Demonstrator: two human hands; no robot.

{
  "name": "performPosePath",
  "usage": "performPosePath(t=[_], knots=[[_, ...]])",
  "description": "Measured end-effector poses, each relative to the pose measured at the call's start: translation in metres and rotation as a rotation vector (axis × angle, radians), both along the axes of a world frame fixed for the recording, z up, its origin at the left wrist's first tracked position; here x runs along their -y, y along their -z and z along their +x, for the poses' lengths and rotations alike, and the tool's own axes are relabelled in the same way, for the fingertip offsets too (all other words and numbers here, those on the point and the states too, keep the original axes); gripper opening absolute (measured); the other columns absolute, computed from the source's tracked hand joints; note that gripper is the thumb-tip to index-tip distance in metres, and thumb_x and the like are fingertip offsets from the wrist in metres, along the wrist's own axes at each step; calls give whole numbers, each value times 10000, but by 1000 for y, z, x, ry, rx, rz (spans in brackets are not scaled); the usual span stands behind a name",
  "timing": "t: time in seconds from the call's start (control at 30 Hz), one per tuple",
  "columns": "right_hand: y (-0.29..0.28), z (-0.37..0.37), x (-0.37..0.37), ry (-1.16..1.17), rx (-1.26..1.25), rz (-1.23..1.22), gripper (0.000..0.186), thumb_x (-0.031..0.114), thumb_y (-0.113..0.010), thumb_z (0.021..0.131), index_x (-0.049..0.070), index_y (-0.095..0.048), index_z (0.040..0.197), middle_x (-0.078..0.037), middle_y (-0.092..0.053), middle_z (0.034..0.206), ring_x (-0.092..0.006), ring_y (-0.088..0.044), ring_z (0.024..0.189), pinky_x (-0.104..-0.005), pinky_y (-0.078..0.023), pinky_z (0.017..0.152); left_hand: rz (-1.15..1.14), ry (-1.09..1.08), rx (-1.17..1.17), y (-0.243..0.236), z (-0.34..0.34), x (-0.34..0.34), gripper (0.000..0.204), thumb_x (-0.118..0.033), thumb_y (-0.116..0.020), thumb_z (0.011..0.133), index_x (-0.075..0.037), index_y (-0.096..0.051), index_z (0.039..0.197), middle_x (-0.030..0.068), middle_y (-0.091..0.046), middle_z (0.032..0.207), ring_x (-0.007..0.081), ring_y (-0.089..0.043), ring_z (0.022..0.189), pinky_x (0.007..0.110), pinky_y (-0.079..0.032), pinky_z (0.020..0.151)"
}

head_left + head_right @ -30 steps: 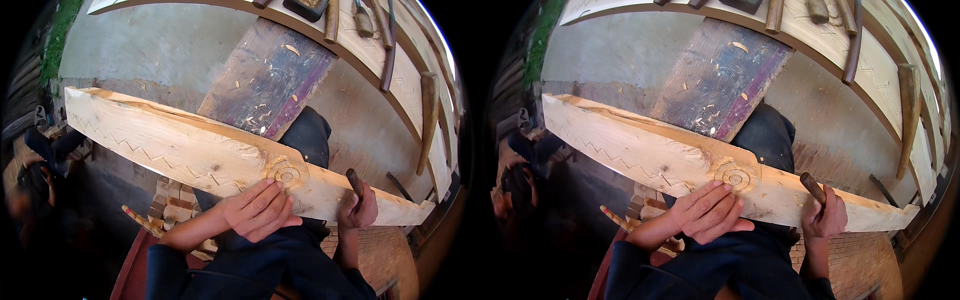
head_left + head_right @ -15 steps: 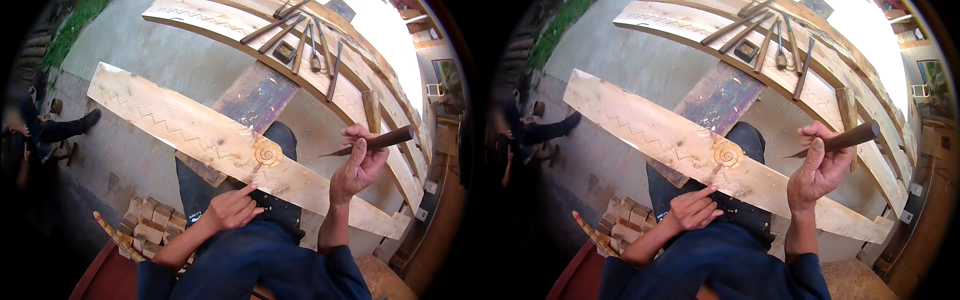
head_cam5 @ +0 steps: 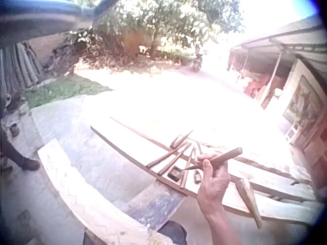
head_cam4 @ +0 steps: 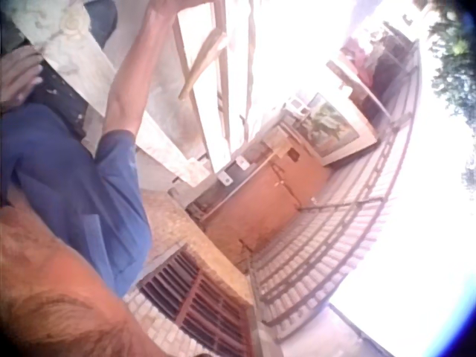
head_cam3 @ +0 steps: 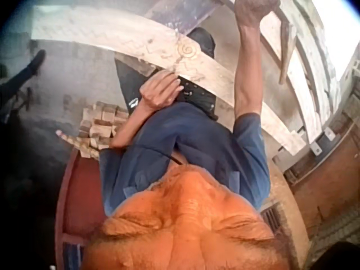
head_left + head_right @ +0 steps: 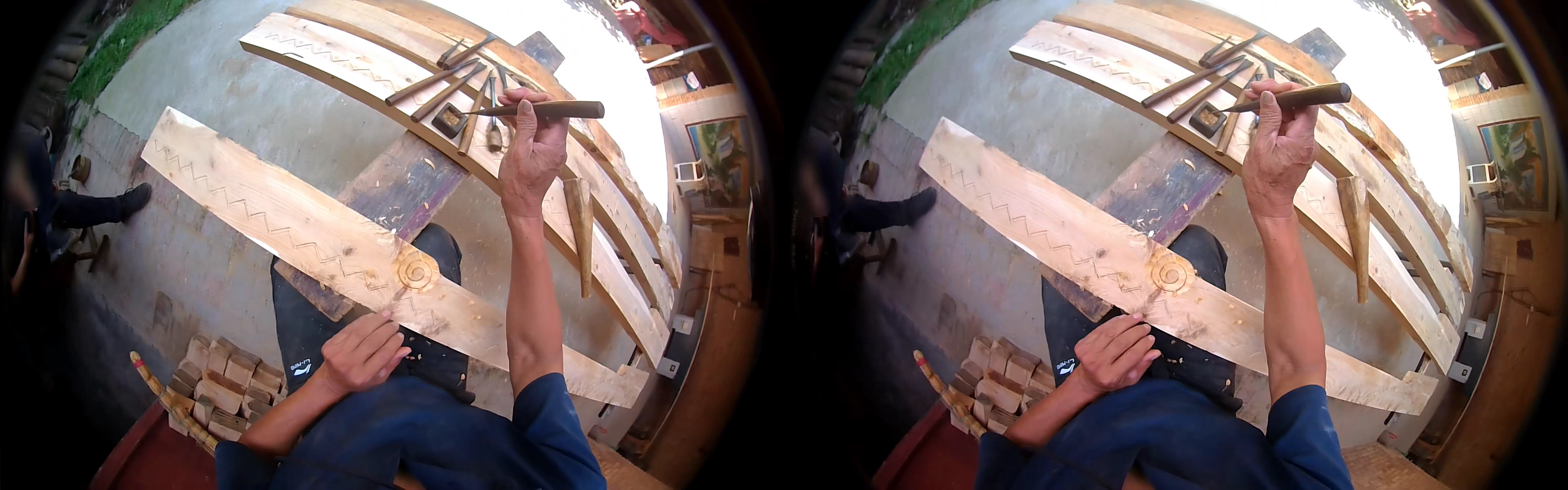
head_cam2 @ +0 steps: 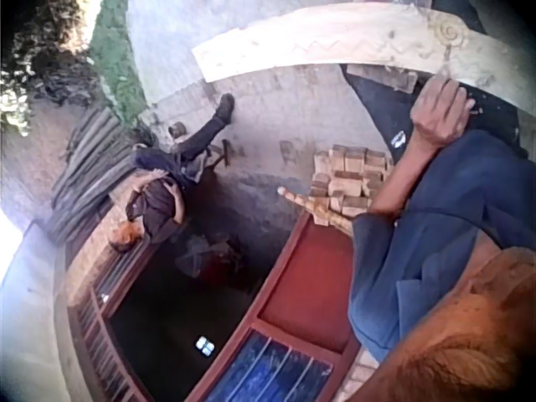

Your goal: The person carves a decorative zigzag pattern and a spiral design into a long wooden plank using a chisel and a wooden mallet. The person holds the chisel in place and strikes it with the mallet to remove wood shavings, gradually deepening the carved lines.

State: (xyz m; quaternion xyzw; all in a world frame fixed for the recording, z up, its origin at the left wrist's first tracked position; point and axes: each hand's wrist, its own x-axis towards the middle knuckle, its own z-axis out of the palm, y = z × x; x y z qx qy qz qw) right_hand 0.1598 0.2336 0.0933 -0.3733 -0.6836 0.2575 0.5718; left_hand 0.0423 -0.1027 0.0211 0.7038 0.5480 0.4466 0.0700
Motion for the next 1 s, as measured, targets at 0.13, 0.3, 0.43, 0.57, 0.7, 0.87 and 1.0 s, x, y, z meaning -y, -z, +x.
performPosePath(t=[0.13,0.3,0.43,0.57,0.7,0.87,1.0], knots=[[15,-3,-1,43,110,39,148,171,-609,1148,53,-610,1237,-42,-785,1078,-160,-778,1028,-330,-611,929,-121,96,-12,-5,10,-17,351,-275,-873,908,-8,-778,1114,163,-762,1225,363,-736,1218,489,-602,1062],[-16,-9,46,161,211,294,250,207,-658,1126,67,-682,1332,-50,-798,977,-168,-801,928,-286,-624,773,-18,472,105,20,40,6,412,-311,-918,864,-4,-778,1098,147,-791,1071,322,-786,1063,449,-640,990],[-29,-18,123,-86,564,318,477,91,-750,992,1,-669,1453,-137,-801,1092,-212,-750,813,-332,-577,690,-188,206,389,3,10,-9,525,-478,-929,852,-10,-793,1046,118,-770,853,302,-798,840,398,-660,836],[-9,-50,208,-406,531,251,599,126,-787,855,6,-702,1435,-73,-724,961,-155,-596,634,-292,-436,543,-397,97,635,-4,-19,11,665,-545,-925,822,18,-732,1121,163,-746,937,372,-756,876,411,-622,839],[0,-66,259,-568,436,224,499,185,-712,926,-10,-716,1385,-44,-632,862,-123,-540,619,-275,-396,537,-544,133,737,2,-18,31,793,-606,-903,806,19,-645,1220,186,-707,1048,376,-722,973,427,-587,906],[-3,-67,284,-622,300,143,382,175,-695,973,-56,-739,1274,-72,-632,792,-156,-619,666,-285,-449,571,-624,233,779,15,-10,38,959,-682,-876,787,21,-536,1344,214,-657,1187,380,-681,1094,447,-544,991],[-4,-67,284,-587,299,225,406,207,-722,958,-62,-741,1260,-93,-657,810,-173,-647,688,-288,-474,597,-652,265,790,21,-8,41,1096,-743,-855,771,22,-448,1443,237,-618,1298,384,-647,1191,463,-510,1058]])
